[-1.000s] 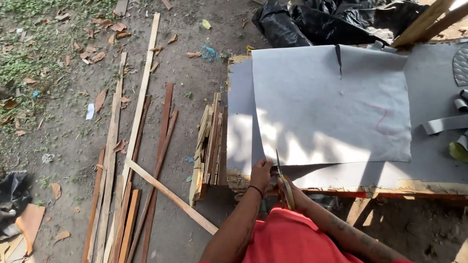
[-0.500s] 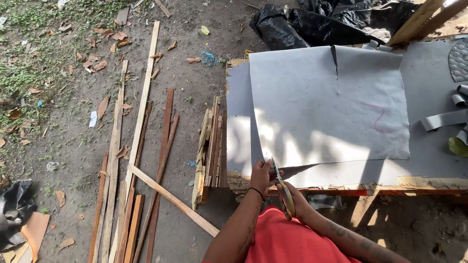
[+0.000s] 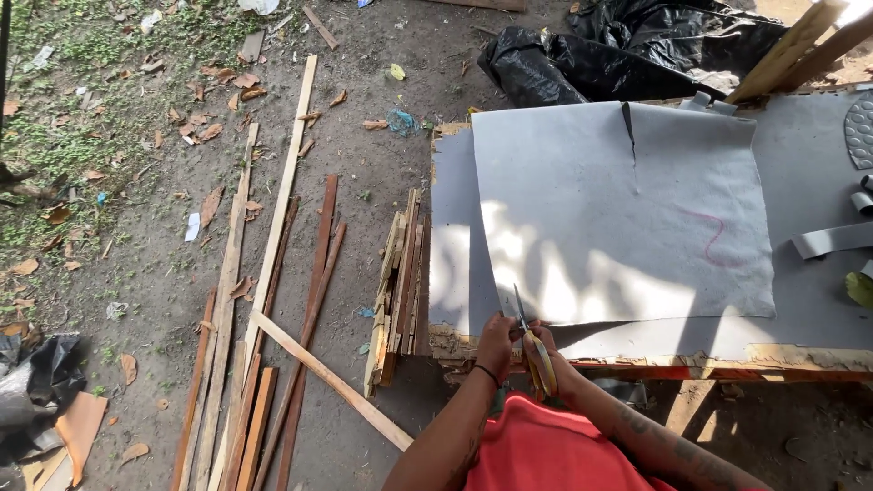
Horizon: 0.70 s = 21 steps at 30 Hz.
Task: Cutting grey upholstery material with scissors on a workbench in an outdoor workshop
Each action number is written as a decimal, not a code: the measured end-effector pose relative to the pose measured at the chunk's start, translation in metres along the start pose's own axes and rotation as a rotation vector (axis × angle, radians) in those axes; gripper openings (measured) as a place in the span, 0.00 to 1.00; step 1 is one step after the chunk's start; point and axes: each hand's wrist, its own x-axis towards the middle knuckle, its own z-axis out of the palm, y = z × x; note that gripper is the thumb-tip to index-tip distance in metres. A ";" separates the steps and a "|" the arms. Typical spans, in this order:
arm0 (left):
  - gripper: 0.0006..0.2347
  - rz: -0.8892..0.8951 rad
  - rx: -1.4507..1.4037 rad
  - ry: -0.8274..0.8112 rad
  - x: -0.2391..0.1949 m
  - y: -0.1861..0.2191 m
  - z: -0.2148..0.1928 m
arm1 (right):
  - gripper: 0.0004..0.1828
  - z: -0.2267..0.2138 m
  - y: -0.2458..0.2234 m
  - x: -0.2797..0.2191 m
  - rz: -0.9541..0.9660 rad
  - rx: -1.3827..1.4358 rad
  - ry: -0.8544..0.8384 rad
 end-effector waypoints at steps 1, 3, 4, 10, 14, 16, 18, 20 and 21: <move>0.05 0.019 0.025 0.041 0.005 -0.006 -0.003 | 0.29 0.000 -0.003 0.000 -0.012 -0.046 -0.038; 0.05 0.043 0.049 0.085 0.007 -0.010 -0.005 | 0.25 -0.001 -0.005 0.003 -0.027 -0.093 -0.081; 0.05 0.034 0.071 0.091 0.004 -0.009 -0.004 | 0.20 -0.002 -0.003 0.005 -0.045 0.014 -0.058; 0.10 0.068 0.214 0.166 -0.004 -0.017 -0.008 | 0.22 0.000 -0.015 0.000 -0.103 0.000 0.022; 0.34 -0.074 0.141 0.101 0.052 -0.094 -0.051 | 0.27 -0.018 0.003 0.039 -0.140 -0.024 -0.032; 0.35 -0.065 0.134 0.119 0.045 -0.091 -0.048 | 0.27 -0.015 -0.002 0.038 -0.131 -0.021 -0.045; 0.36 -0.052 0.122 0.136 0.043 -0.092 -0.045 | 0.28 -0.014 -0.011 0.036 -0.125 -0.024 -0.060; 0.36 -0.069 0.138 0.112 0.044 -0.101 -0.044 | 0.28 -0.013 -0.021 0.031 -0.127 0.023 -0.008; 0.36 -0.063 0.132 0.122 0.046 -0.102 -0.046 | 0.28 -0.011 -0.023 0.033 -0.124 0.017 -0.019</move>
